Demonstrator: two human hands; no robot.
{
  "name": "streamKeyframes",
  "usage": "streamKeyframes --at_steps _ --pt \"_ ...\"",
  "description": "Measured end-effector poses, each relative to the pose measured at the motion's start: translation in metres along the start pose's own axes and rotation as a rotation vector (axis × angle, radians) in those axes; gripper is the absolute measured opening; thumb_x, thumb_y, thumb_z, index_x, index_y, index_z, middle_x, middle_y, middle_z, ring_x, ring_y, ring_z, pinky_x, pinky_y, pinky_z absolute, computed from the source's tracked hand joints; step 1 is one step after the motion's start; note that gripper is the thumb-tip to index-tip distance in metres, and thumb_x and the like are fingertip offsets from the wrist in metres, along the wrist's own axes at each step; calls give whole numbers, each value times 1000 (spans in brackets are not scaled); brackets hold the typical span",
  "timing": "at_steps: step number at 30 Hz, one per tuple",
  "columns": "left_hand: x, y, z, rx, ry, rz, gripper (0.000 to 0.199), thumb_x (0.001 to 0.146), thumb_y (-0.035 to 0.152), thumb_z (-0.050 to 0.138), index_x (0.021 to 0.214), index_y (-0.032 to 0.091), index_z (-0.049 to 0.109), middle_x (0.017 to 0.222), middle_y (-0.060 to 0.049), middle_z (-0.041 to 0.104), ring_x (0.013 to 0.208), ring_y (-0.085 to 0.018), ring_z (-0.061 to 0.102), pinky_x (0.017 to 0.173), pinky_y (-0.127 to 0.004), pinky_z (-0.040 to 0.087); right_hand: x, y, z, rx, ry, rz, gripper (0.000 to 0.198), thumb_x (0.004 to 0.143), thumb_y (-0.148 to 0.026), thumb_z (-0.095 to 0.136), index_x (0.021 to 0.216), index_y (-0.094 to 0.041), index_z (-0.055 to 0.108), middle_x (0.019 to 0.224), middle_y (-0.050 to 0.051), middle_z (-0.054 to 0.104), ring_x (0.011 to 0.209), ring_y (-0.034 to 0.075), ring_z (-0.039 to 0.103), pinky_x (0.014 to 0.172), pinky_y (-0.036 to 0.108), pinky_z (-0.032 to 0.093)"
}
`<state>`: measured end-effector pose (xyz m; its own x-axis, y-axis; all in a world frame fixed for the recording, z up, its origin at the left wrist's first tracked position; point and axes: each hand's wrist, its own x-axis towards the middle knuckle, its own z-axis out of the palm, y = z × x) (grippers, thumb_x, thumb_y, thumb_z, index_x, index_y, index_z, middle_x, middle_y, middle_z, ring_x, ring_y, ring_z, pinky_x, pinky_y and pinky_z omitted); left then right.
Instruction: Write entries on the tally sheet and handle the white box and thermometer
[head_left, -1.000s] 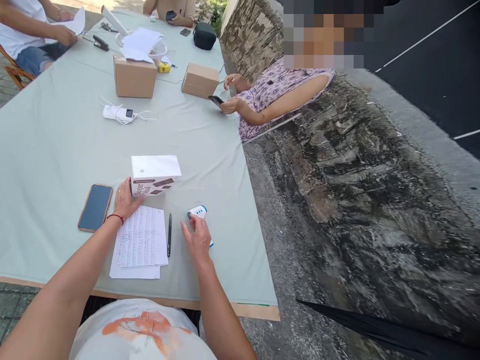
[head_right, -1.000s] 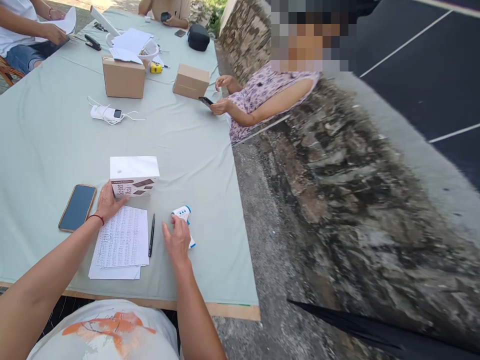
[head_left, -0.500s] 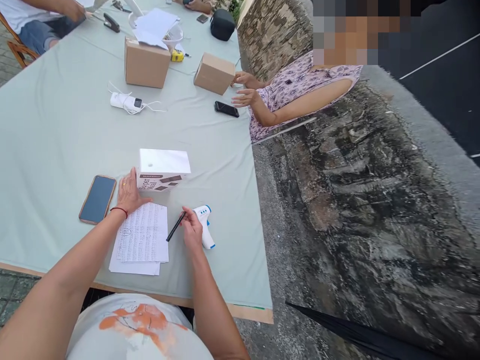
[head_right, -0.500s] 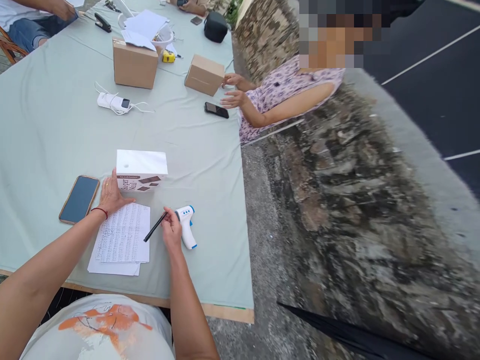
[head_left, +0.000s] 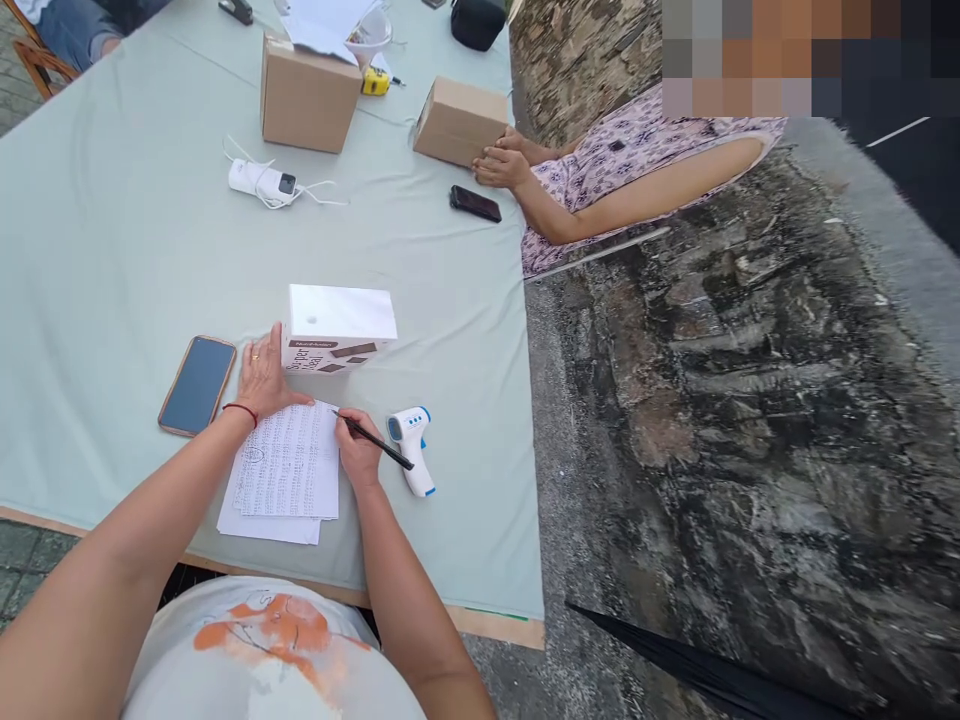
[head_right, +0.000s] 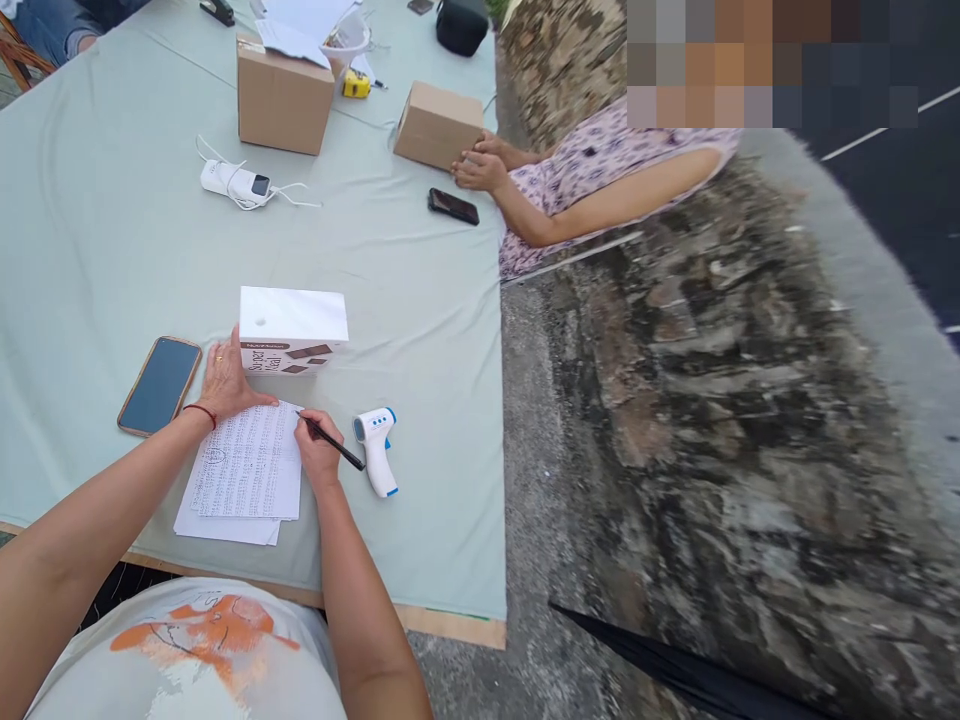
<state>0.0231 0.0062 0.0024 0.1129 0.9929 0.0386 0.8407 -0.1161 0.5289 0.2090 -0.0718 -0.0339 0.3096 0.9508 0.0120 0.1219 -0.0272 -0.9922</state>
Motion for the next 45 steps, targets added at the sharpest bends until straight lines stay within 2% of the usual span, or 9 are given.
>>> streamKeyframes --at_steps 4,12,20,36,45 --pt "0 0 0 17 -5 5 156 52 58 94 161 10 -7 159 -28 35 152 -44 30 129 -60 7 -2 4 4 -54 26 26 18 75 -35 59 75 -20 69 64 -1 63 60 14 52 62 30 47" --pt "0 2 0 28 -29 -10 156 52 57 94 160 9 -7 159 -28 35 152 -43 29 129 -59 6 -3 4 5 -89 -9 27 19 76 -37 59 76 -21 69 68 0 65 62 15 54 64 30 47" --pt "1 0 0 -11 -11 7 157 52 60 94 161 13 -10 160 -26 35 151 -44 30 129 -61 5 -2 1 7 -144 -37 -6 17 76 -37 57 75 -22 66 68 -1 64 61 15 53 64 31 47" --pt "1 -1 1 -10 -15 8 158 52 59 94 161 12 -10 160 -25 34 152 -44 29 129 -60 5 -3 -2 4 -148 -9 8 18 76 -36 56 75 -22 66 68 -1 64 63 15 53 65 31 48" --pt "1 0 0 -15 -22 14 156 54 60 93 161 13 -10 161 -25 33 152 -44 29 129 -61 5 -2 -1 5 -187 -16 -28 17 76 -36 55 73 -22 66 66 -1 64 60 15 51 63 31 48"
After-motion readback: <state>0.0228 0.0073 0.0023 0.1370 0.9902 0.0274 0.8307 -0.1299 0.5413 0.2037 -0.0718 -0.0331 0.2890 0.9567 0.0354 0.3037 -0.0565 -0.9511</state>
